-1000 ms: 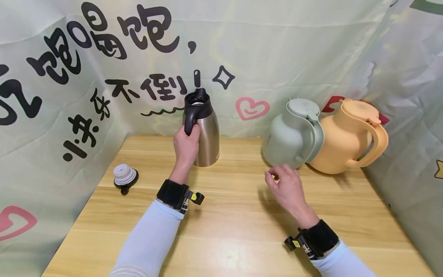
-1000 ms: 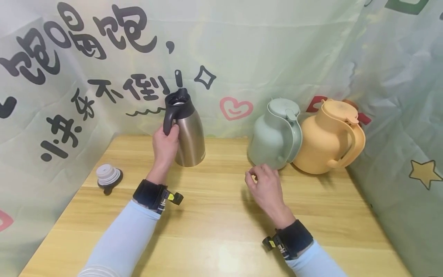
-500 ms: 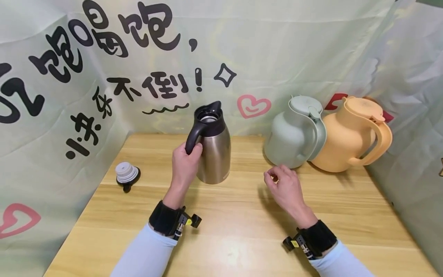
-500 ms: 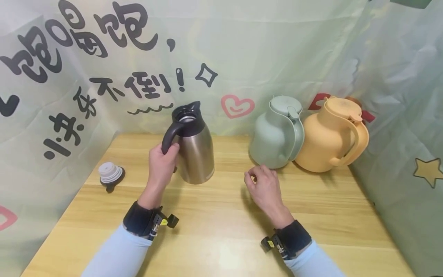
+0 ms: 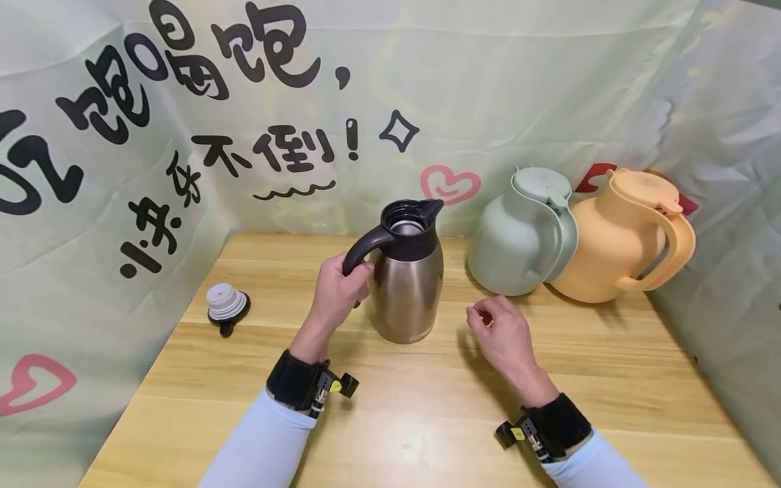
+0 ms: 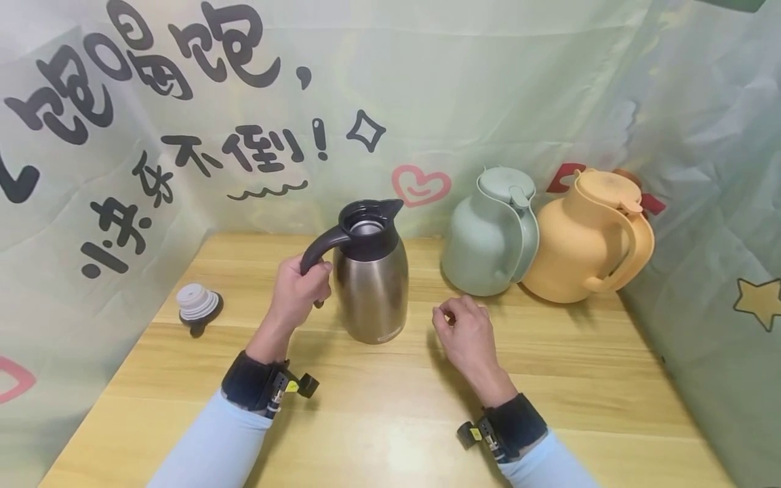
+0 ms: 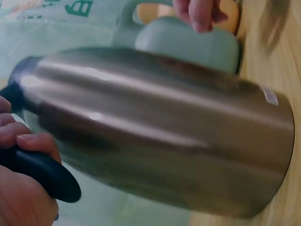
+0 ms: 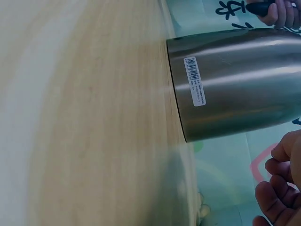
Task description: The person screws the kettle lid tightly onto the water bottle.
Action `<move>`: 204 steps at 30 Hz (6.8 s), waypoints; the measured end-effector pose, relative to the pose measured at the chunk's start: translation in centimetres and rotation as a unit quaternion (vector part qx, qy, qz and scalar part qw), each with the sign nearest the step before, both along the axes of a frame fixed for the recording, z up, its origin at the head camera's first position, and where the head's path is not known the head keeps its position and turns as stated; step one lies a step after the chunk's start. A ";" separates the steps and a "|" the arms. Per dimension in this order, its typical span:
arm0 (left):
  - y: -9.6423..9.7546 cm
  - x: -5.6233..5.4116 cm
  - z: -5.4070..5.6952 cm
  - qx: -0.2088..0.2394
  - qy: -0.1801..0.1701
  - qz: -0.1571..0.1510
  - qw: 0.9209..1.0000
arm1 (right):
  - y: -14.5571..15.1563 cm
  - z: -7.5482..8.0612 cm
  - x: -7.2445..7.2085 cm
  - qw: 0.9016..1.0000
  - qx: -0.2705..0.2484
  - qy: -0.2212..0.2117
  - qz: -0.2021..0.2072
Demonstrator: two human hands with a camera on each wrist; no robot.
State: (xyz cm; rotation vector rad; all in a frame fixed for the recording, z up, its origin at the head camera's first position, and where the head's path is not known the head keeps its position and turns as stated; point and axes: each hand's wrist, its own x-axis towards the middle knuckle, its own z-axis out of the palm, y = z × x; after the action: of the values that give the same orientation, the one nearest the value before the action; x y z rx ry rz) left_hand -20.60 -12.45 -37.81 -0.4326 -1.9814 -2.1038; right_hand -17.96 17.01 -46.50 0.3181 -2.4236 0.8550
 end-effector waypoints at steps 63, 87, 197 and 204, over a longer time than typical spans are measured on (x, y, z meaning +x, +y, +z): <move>-21.3 1.2 -7.1 -0.358 -0.372 0.319 0.795 | 0.8 -0.9 0.0 0.998 0.004 -0.058 0.006; -18.0 0.5 -6.8 -0.419 -0.329 0.253 0.808 | 1.1 -0.8 0.1 0.998 0.010 -0.069 0.008; 5.2 4.3 0.3 -0.051 -0.053 -0.198 0.977 | -4.0 27.6 -5.6 0.966 0.147 -0.184 0.112; 9.8 6.7 0.3 -0.126 -0.019 -0.029 0.991 | -4.8 27.4 -4.8 0.964 0.185 -0.149 0.122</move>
State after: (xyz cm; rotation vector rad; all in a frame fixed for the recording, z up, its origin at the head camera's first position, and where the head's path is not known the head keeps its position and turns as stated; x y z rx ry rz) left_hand -13.88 -2.63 -37.48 -0.5039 -2.2942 -1.9121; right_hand -22.78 12.25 -19.10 0.6837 -2.8713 0.5730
